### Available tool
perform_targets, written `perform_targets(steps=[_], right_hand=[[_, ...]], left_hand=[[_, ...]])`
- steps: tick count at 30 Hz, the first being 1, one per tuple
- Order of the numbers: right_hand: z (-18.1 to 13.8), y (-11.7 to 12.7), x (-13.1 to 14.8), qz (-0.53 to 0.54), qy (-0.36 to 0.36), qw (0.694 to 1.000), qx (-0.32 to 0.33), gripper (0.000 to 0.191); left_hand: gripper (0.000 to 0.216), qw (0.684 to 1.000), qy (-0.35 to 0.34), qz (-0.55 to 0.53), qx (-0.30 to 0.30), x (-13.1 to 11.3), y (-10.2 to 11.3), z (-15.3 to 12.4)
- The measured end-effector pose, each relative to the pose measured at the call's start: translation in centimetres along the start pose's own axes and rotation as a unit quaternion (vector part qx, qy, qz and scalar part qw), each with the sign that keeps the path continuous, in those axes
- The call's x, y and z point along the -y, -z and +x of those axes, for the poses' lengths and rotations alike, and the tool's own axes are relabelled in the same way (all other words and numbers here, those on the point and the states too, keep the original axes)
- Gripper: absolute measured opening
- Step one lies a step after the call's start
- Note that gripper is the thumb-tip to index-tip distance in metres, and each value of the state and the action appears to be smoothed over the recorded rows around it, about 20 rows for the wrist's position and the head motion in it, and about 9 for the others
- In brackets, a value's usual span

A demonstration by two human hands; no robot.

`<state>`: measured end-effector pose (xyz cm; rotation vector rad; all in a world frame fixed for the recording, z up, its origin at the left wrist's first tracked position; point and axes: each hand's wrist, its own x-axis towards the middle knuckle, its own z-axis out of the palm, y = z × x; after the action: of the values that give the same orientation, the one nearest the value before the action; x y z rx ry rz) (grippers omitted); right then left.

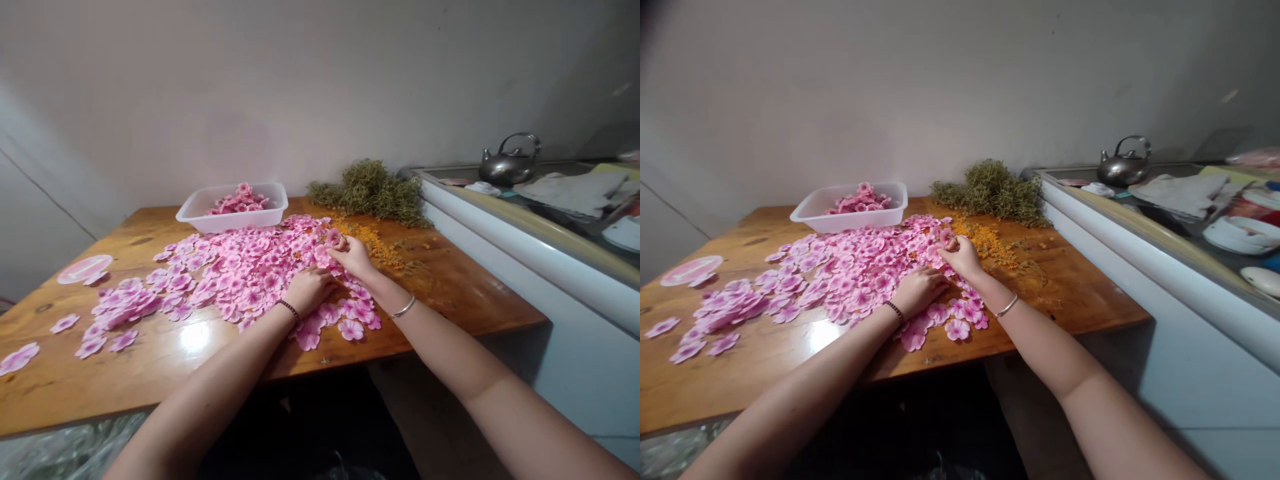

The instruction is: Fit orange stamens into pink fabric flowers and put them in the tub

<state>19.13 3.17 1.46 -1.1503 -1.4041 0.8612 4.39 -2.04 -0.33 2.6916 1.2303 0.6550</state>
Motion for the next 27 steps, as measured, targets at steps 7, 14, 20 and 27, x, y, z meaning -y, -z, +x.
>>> perform_targets(steps=[7,14,20,27], right_hand=[[0.1,0.0,-0.2,-0.005,-0.007,1.000,-0.006,0.041],[-0.3,-0.4,0.6,0.051,-0.009,0.998,0.043,0.045],[-0.8,-0.6,1.1,0.101,-0.025,0.992,0.076,0.051],[-1.1,-0.7,1.3,0.107,-0.023,0.990,0.089,0.052]], left_hand=[[0.011,0.971,0.109,-0.155,-0.146,0.5,0.7,-0.3],[0.013,0.930,0.187,-0.176,-0.262,0.3,2.1,-0.2],[0.012,0.932,0.180,-0.137,-0.282,0.2,2.3,-0.2],[0.009,0.940,0.158,-0.085,-0.290,0.3,2.0,-0.4]])
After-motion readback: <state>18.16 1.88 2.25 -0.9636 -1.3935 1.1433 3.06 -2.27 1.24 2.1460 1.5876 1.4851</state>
